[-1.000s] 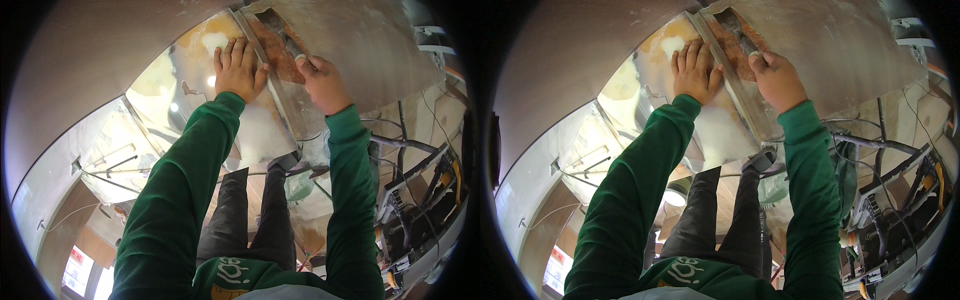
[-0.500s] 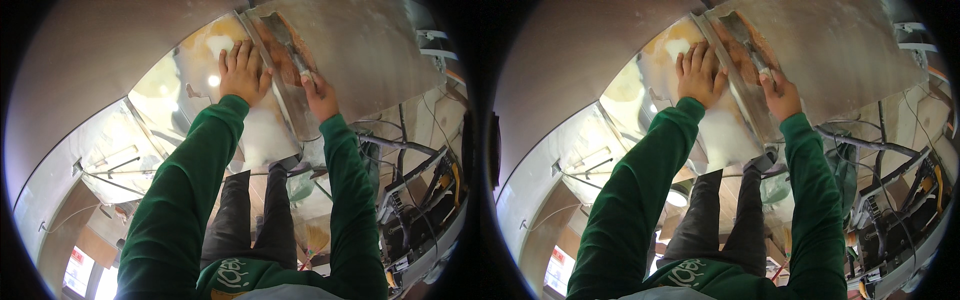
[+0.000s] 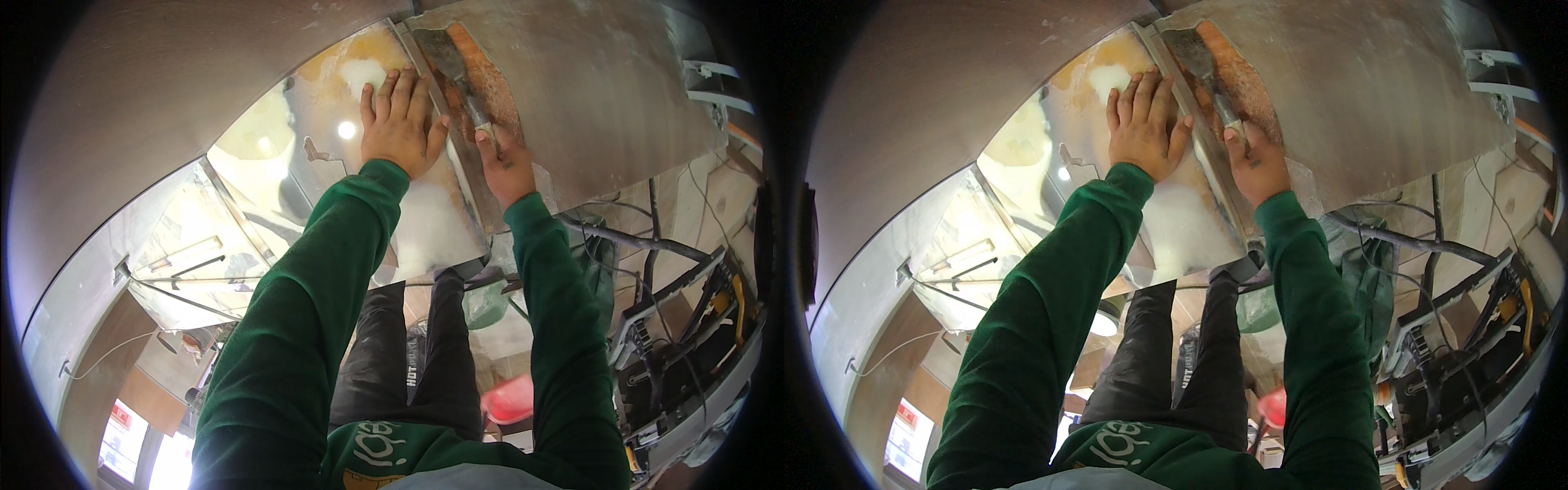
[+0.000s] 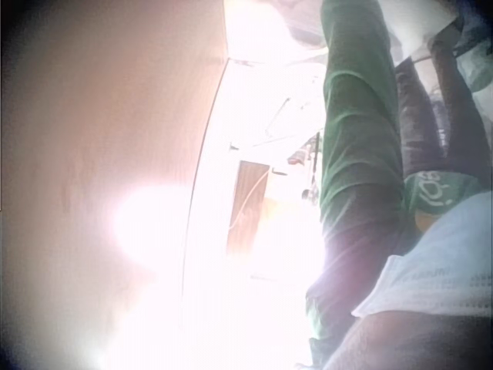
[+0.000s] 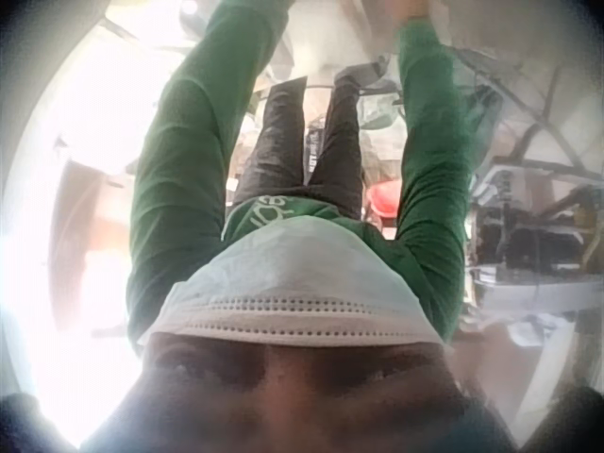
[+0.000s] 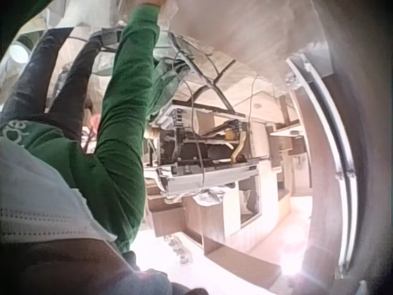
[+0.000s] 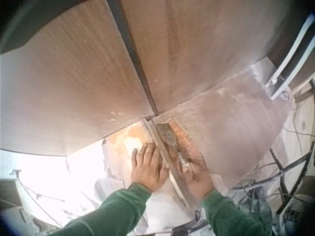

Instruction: The person positions a white cabinet door onto a wall-mounted frame, aligning it with the existing structure. They use a putty knife to scrape and adjust the edges of the door and frame, then use a broom to sweep dust from the surface. The person continues to scrape and align the door, ensuring it fits correctly.

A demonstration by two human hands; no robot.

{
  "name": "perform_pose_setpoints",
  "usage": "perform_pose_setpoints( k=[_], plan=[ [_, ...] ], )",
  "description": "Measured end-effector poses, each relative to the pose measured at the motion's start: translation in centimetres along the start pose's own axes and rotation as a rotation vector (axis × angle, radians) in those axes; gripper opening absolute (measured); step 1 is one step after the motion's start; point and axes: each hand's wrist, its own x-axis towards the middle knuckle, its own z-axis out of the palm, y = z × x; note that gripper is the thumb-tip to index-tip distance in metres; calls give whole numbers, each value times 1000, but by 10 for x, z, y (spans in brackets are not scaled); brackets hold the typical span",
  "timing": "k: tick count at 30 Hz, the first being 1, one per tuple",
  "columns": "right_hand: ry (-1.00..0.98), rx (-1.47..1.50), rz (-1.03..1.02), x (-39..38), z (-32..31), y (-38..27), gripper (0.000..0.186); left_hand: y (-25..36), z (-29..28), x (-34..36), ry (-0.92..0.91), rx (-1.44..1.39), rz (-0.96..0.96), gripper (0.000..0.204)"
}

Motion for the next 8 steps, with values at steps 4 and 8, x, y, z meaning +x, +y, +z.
perform_pose_setpoints(
  k=[4, 8],
  plan=[
    [52, -32, -22, -3, 14, 9, 45, 1, 0, 0, 2, -14, 2, 63],
    [1, -43, 10, -1, 19, 15, 55, 0, 0, -1, 8, -19, -1, 63]
  ],
)
